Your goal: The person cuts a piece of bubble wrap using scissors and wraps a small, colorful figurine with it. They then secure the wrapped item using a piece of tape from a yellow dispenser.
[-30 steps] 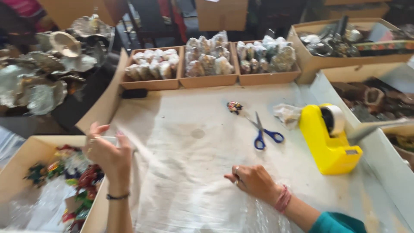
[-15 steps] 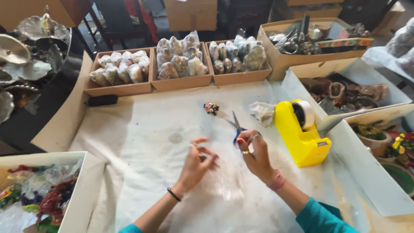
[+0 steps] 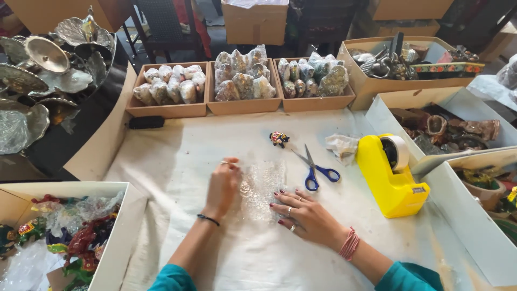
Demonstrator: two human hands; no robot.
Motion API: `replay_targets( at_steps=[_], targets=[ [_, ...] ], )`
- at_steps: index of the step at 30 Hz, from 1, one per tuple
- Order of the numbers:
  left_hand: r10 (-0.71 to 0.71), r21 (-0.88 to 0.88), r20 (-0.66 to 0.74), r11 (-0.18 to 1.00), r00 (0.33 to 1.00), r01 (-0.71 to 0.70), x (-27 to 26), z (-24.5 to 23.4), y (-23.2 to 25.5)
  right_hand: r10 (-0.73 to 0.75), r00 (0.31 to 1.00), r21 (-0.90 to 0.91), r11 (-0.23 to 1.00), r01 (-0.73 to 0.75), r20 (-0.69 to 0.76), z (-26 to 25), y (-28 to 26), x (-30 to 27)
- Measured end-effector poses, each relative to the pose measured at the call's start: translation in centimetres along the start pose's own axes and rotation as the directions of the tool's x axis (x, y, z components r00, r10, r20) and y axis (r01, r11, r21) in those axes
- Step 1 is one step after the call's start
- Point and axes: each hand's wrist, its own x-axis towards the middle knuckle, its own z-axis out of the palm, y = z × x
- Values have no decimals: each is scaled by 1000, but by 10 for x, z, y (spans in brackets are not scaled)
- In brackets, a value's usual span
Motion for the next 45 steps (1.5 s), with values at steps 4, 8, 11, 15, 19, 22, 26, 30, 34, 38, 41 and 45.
replay_targets(
  at_steps=[4, 8, 11, 15, 19, 22, 26, 30, 34, 38, 41, 45],
  targets=[
    [128, 146, -151, 984, 980, -105, 4, -17, 9, -3, 1000, 8, 1000, 3, 8, -3, 2, 1],
    [342, -6, 152, 938, 927, -345, -21, 10, 16, -4, 1000, -2, 1000, 4, -10, 5, 0, 0],
    [432, 59, 370, 873, 823, -485, -37, 30, 28, -19, 1000, -41, 999, 19, 3, 1, 3, 0],
    [192, 284, 542, 874, 818, -393, -34, 21, 39, -57, 998, -83, 995, 57, 4, -6, 0, -1],
    [210, 339, 527, 837, 824, -430, -32, 19, 37, -106, 991, -55, 993, 102, -87, -19, 6, -3],
    [189, 376, 552, 813, 812, -445, -32, 16, 41, 120, 993, 12, 993, -120, -18, -30, 23, 0],
    [167, 376, 548, 826, 820, -419, -29, 14, 46, 290, 928, 6, 955, -297, -233, -41, 61, 33],
    [141, 377, 556, 835, 819, -400, -32, 13, 47, 262, 892, -20, 957, -290, -369, -34, 100, 78],
    [172, 377, 529, 830, 831, -411, -32, 15, 41, 291, 867, -22, 945, -327, -405, 5, 145, 115],
    [138, 355, 538, 858, 832, -372, -30, 16, 37, 461, 822, -38, 865, -500, -335, 16, 135, 128],
    [101, 331, 516, 893, 851, -306, -30, 16, 42, 565, 756, 201, 825, -528, -332, 4, 99, 124],
    [-86, 226, 457, 974, 885, -22, -23, 5, 64, 484, 814, 613, 761, -211, -321, 18, 57, 91]
  ],
)
